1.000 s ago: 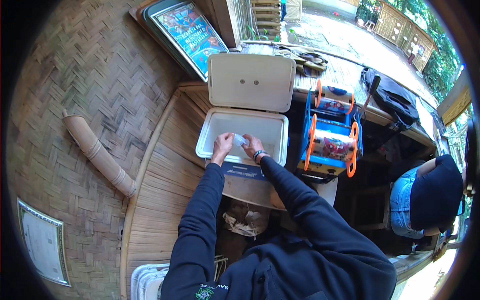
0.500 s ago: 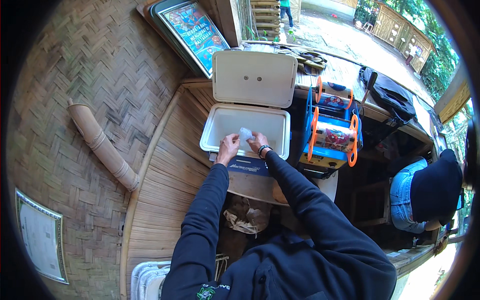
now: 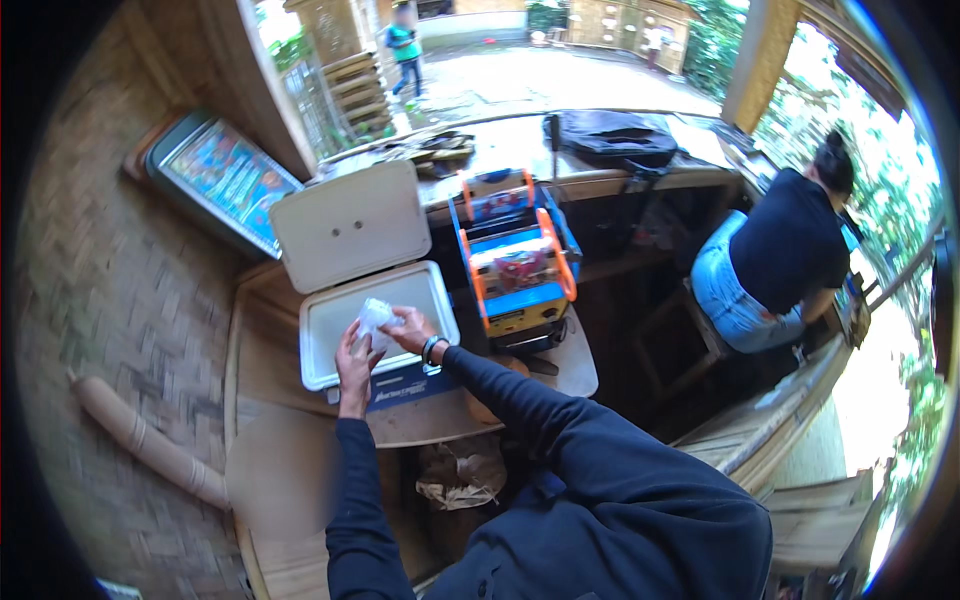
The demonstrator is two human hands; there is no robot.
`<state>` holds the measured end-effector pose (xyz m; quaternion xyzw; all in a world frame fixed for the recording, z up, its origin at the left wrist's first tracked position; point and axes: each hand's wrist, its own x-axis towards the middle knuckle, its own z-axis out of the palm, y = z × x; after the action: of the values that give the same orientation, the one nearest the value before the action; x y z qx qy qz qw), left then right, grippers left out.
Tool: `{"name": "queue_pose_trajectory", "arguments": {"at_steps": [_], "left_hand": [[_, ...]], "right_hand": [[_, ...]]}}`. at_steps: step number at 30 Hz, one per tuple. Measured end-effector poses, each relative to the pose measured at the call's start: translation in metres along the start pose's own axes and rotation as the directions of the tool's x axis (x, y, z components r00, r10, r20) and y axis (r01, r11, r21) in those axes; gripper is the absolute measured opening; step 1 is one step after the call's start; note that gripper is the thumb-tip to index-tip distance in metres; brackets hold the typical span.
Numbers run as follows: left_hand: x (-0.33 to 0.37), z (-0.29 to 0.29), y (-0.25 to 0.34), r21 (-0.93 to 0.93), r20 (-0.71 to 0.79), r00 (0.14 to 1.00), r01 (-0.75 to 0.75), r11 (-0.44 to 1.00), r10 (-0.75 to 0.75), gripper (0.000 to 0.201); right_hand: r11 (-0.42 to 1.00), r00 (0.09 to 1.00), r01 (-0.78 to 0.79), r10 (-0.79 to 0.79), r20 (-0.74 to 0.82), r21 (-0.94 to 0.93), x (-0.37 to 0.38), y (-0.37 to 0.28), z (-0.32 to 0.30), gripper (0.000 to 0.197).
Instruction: Preparing a beverage by adding ice from a cooler into a glass of tea.
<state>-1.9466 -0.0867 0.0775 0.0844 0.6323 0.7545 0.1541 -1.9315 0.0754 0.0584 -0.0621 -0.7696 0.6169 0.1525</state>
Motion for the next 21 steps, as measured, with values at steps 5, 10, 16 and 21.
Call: {"name": "queue_pose_trajectory", "arguments": {"at_steps": [5, 10, 16, 21], "left_hand": [[-0.039, 0.038, -0.019, 0.068, -0.007, 0.993, -0.116, 0.991, 0.117, 0.037], [-0.105, 0.108, -0.032, -0.022, 0.055, 0.998, -0.008, 1.0, 0.009, 0.028], [-0.158, 0.173, -0.072, -0.079, 0.317, 0.939, 0.169, 0.982, -0.136, 0.025], [-0.205, 0.242, -0.078, -0.005, 0.596, 0.762, 0.318, 0.948, -0.253, 0.025]], "right_hand": [[0.995, 0.999, 0.037, -0.037, 0.0, 0.089, -0.063, -0.022, -0.053, 0.042], [0.999, 0.996, 0.026, -0.024, -0.088, 0.027, -0.142, 0.005, -0.108, 0.039], [0.995, 0.972, -0.069, 0.085, -0.218, 0.078, -0.248, 0.02, -0.175, 0.037], [0.982, 0.857, -0.106, 0.171, -0.485, 0.157, -0.346, 0.005, -0.231, 0.038]]}}
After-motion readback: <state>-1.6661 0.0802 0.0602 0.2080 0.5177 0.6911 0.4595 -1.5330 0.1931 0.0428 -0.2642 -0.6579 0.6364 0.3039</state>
